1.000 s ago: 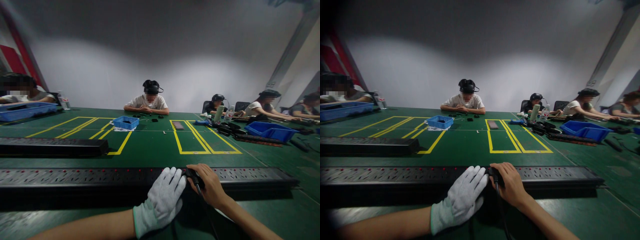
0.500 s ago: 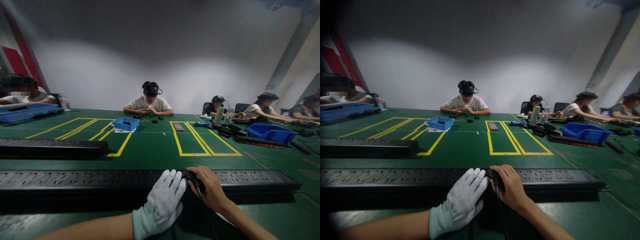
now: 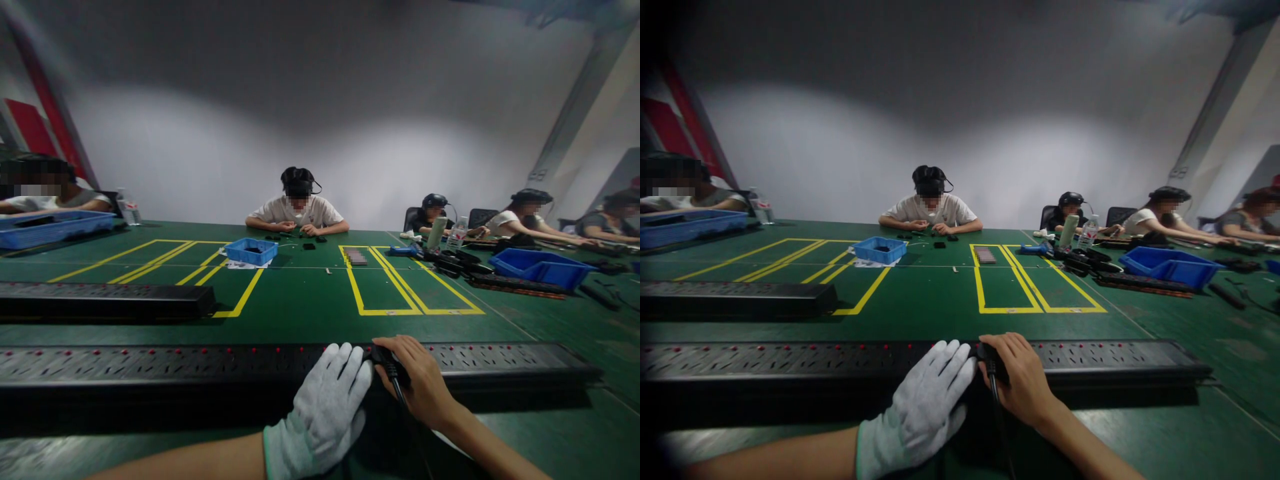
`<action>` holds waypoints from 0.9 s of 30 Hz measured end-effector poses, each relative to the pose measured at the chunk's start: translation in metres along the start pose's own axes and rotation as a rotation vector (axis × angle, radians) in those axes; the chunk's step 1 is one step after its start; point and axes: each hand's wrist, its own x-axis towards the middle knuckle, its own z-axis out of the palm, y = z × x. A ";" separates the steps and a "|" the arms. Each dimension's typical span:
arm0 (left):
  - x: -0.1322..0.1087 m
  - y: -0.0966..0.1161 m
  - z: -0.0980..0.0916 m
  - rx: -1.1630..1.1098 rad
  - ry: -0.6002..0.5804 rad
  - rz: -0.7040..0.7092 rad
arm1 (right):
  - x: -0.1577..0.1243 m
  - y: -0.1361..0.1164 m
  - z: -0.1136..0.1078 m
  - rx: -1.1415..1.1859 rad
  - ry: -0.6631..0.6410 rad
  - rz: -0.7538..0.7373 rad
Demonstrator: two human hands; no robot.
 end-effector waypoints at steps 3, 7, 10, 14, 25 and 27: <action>0.001 -0.001 -0.001 0.004 0.012 0.006 | 0.000 0.000 0.000 0.003 0.000 -0.003; -0.001 -0.001 0.000 0.008 -0.003 0.008 | -0.002 0.000 0.000 0.005 -0.002 0.000; -0.001 -0.001 0.000 0.001 -0.017 0.006 | -0.002 0.000 0.000 0.005 -0.007 0.002; 0.001 -0.001 -0.002 -0.013 -0.009 0.012 | -0.001 0.000 -0.001 0.002 -0.012 0.003; -0.001 -0.002 0.001 -0.036 -0.013 0.000 | -0.001 0.000 -0.001 -0.006 -0.007 0.002; -0.001 -0.001 0.002 -0.044 -0.018 -0.003 | -0.001 0.000 -0.001 -0.005 -0.005 0.002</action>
